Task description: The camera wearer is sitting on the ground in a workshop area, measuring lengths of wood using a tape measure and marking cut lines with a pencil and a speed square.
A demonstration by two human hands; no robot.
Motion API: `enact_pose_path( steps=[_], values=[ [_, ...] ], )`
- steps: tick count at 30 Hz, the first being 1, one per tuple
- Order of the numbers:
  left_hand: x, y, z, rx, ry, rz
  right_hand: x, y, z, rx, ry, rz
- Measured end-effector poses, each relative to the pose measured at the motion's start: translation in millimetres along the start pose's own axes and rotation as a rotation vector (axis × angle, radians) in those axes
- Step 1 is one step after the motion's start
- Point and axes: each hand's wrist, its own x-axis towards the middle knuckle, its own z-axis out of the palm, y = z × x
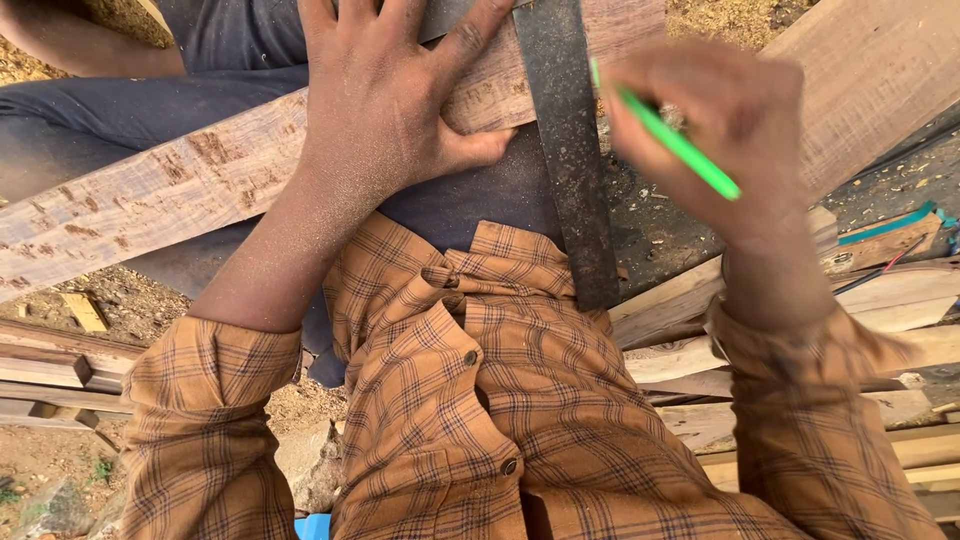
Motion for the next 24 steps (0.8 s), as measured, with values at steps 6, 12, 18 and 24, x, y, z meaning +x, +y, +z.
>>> enact_pose_path(
  steps=[6,12,18,24],
  values=[
    [0.4,0.0,-1.1,-0.016,-0.014,-0.007,-9.2,-9.9,-16.8,0.02,-0.171,0.1],
    [1.4,-0.2,0.1,0.011,0.003,0.0,39.9,-6.8,4.1,-0.223,0.083,-0.014],
    [-0.9,-0.6,1.7,0.012,-0.012,-0.01,-7.0,-10.4,-12.3,-0.023,-0.147,0.074],
    [3.1,2.2,-7.3,0.025,0.015,0.005,-73.0,-15.1,17.1,0.246,-0.213,0.452]
  ],
)
